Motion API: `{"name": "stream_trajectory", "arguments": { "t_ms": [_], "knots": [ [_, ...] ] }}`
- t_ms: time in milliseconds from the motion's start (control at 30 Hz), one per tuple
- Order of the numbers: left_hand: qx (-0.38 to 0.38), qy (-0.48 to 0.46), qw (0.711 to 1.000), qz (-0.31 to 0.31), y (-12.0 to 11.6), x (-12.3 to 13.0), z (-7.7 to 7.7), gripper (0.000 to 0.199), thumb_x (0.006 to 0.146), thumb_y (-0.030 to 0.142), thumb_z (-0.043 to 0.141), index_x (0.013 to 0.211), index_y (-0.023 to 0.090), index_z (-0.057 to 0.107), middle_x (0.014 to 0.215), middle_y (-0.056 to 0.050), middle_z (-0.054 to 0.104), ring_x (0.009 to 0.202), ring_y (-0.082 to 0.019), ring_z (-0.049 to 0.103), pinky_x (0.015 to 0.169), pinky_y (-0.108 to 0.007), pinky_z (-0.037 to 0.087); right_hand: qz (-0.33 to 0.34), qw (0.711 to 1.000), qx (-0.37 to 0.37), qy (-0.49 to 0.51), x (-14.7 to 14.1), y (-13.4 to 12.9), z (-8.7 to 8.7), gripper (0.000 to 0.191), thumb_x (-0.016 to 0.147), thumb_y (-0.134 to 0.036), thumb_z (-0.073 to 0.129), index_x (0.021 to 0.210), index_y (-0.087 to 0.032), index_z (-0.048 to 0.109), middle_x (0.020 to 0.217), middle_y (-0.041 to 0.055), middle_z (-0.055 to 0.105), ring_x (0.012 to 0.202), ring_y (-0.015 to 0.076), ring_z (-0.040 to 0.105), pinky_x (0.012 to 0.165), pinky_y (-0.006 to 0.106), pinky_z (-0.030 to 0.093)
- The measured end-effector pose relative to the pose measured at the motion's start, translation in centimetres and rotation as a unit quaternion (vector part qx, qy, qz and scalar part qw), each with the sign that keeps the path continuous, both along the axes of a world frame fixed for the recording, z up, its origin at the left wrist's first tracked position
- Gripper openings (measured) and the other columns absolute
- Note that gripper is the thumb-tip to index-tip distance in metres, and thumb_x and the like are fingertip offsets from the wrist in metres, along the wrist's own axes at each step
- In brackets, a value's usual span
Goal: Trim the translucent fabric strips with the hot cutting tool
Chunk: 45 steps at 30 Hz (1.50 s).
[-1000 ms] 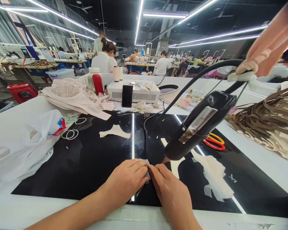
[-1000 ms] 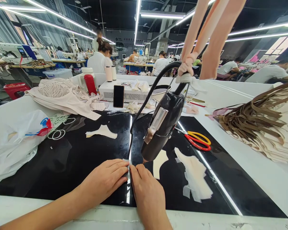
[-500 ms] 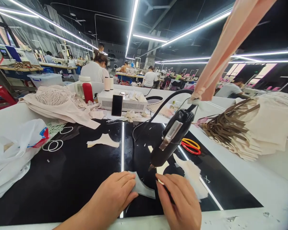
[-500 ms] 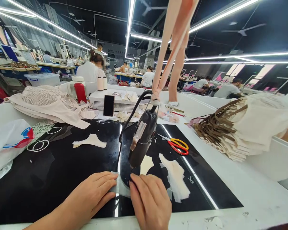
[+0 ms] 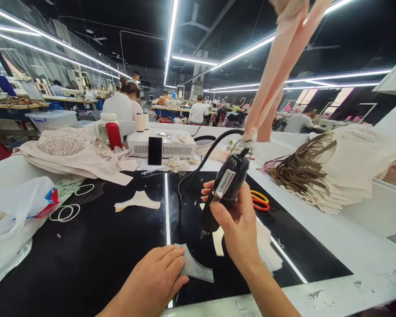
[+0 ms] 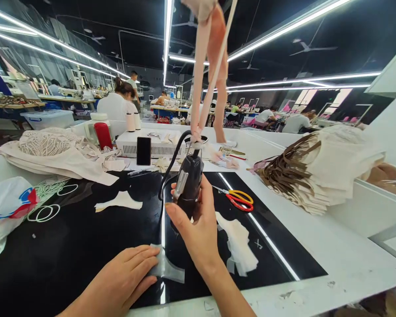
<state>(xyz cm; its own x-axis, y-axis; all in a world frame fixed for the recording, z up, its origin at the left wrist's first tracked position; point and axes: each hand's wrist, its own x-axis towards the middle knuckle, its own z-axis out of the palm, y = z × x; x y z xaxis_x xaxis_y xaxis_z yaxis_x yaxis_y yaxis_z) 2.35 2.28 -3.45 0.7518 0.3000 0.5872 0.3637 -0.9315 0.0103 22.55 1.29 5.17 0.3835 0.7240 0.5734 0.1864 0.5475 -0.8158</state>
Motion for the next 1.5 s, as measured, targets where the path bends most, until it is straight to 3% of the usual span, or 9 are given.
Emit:
{"name": "stream_trajectory", "arguments": {
  "t_ms": [100, 200, 300, 433, 733, 1233, 1500],
  "knots": [
    [-0.019, 0.011, 1.0, 0.006, -0.3, 0.2, -0.4, 0.039, 0.115, 0.034, 0.034, 0.113, 0.015, 0.069, 0.121, -0.006, 0.078, 0.109, -0.02, 0.074, 0.092, -0.036, 0.062, -0.021, 1.0, 0.018, 0.004, -0.7, 0.3, 0.7, 0.04, 0.086, -0.042, 0.083, 0.116, -0.029, 0.06, 0.101, -0.0001, 0.071, 0.078, 0.0168, 0.069, 0.072, 0.034, 0.06],
    [-0.026, 0.018, 0.999, 0.007, -0.5, 0.3, -0.7, 0.035, 0.113, 0.035, 0.04, 0.111, 0.013, 0.068, 0.12, -0.008, 0.077, 0.113, -0.021, 0.072, 0.095, -0.036, 0.061, 0.01, 1.0, 0.027, 0.01, -1.4, 0.4, 0.8, 0.036, 0.083, -0.036, 0.085, 0.106, -0.03, 0.058, 0.094, -0.0032, 0.069, 0.068, 0.0143, 0.066, 0.065, 0.032, 0.059],
    [-0.015, 0.019, 1.0, 0.013, -0.5, 0.5, -0.7, 0.034, 0.113, 0.035, 0.042, 0.108, 0.013, 0.067, 0.117, -0.008, 0.077, 0.112, -0.02, 0.072, 0.094, -0.034, 0.06, 0.057, 0.997, 0.039, 0.038, -2.3, 0.7, 0.5, 0.042, 0.082, -0.033, 0.085, 0.112, -0.031, 0.055, 0.091, -0.004, 0.068, 0.063, 0.014, 0.066, 0.058, 0.032, 0.06],
    [0.005, 0.019, 1.0, 0.017, -0.5, 0.5, -0.7, 0.04, 0.115, 0.036, 0.035, 0.106, 0.014, 0.067, 0.115, -0.006, 0.078, 0.109, -0.018, 0.073, 0.093, -0.032, 0.059, 0.074, 0.993, 0.065, 0.071, -3.1, 1.1, -0.4, 0.048, 0.083, -0.034, 0.085, 0.118, -0.031, 0.051, 0.087, -0.0045, 0.067, 0.06, 0.0144, 0.065, 0.052, 0.03, 0.059],
    [0.015, 0.001, 1.0, 0.022, -0.6, 0.7, -0.6, 0.041, 0.115, 0.034, 0.035, 0.104, 0.013, 0.069, 0.113, -0.005, 0.079, 0.107, -0.018, 0.073, 0.091, -0.032, 0.059, 0.072, 0.991, 0.071, 0.083, -3.4, 1.7, -1.7, 0.046, 0.088, -0.038, 0.08, 0.12, -0.032, 0.048, 0.086, -0.006, 0.066, 0.06, 0.0123, 0.063, 0.053, 0.027, 0.058],
    [0.016, 0.012, 1.0, 0.023, -0.9, 0.5, -0.6, 0.04, 0.114, 0.034, 0.038, 0.106, 0.012, 0.07, 0.116, -0.007, 0.078, 0.107, -0.019, 0.073, 0.088, -0.033, 0.058, 0.035, 0.994, 0.061, 0.085, -3.3, 1.7, -1.6, 0.051, 0.085, -0.044, 0.082, 0.119, -0.03, 0.047, 0.083, -0.0049, 0.066, 0.058, 0.0144, 0.064, 0.052, 0.03, 0.058],
    [0.022, 0.015, 0.999, 0.026, -0.6, 0.5, -0.3, 0.044, 0.115, 0.033, 0.032, 0.104, 0.013, 0.069, 0.113, -0.005, 0.079, 0.104, -0.018, 0.073, 0.086, -0.032, 0.059, 0.055, 0.991, 0.066, 0.102, -3.6, 1.9, -1.9, 0.04, 0.088, -0.032, 0.08, 0.115, -0.03, 0.05, 0.084, -0.0056, 0.067, 0.059, 0.0132, 0.064, 0.052, 0.029, 0.058]
  ]
}}
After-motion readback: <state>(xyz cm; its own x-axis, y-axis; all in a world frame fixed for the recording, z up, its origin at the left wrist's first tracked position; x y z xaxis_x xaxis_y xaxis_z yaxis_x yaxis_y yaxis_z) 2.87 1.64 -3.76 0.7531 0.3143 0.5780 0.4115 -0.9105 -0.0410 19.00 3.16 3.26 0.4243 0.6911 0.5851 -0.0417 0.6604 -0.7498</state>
